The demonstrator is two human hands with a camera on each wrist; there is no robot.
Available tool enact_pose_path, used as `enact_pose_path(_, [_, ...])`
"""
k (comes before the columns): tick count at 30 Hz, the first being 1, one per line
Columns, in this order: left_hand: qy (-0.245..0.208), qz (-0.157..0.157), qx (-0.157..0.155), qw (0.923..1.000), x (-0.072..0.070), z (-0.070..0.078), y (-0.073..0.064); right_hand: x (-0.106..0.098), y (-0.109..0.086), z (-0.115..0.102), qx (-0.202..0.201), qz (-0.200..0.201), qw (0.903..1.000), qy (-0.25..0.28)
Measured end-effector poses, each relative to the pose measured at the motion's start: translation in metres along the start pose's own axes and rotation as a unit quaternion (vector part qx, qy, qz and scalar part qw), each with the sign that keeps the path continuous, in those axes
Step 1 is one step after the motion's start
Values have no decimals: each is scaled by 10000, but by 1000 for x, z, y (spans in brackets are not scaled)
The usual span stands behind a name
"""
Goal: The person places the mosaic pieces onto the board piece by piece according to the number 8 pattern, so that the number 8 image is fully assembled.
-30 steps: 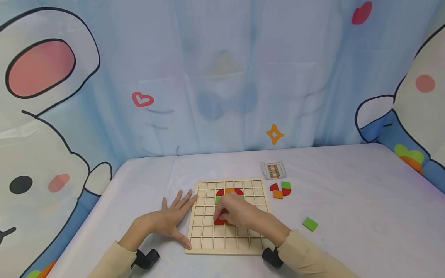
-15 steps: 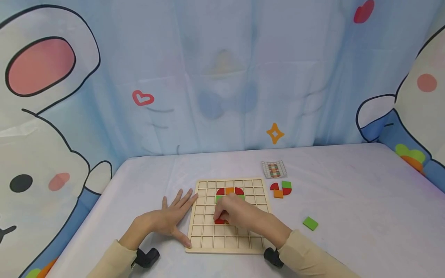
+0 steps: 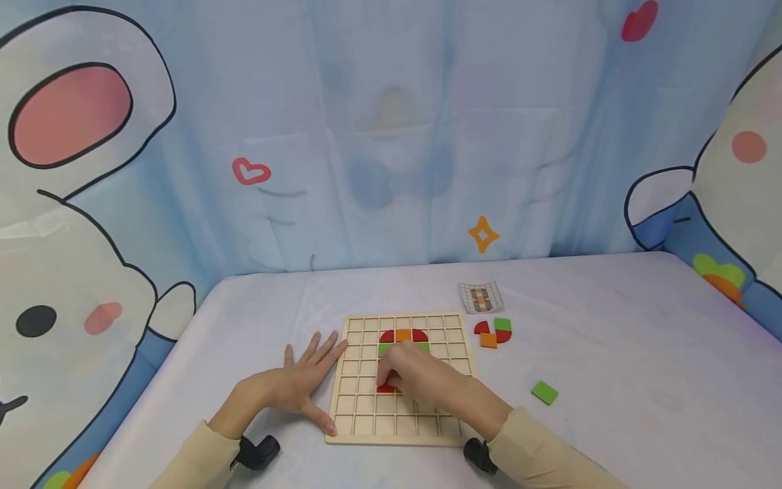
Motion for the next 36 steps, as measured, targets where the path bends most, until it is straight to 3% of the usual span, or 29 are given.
enact_pose_path(14, [12,-8,0,10000,0,2,0,-1,-14,-2,161,-152,9997,61])
enact_pose_path(23, [-47,-61,-7,10000,-1,3,-1,-10,-54,12,258,-74,9994,204])
enact_pose_path(31, [-139,-64,-16,9999,0,3,-2,-28,-109,29,1203,121,9924,225])
enact_pose_path(36, [-123,-44,15,9999,0,3,-1,-44,-142,44,2217,220,9747,174])
Point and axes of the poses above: each hand's wrist, its own y-axis towards the middle knuckle, its own x-axis out of the palm, z = x × y, the point moved 1 cm from there along y, towards the middle knuckle, and after that the axes turned 11 degrees about -z, right-handed, at the moved point
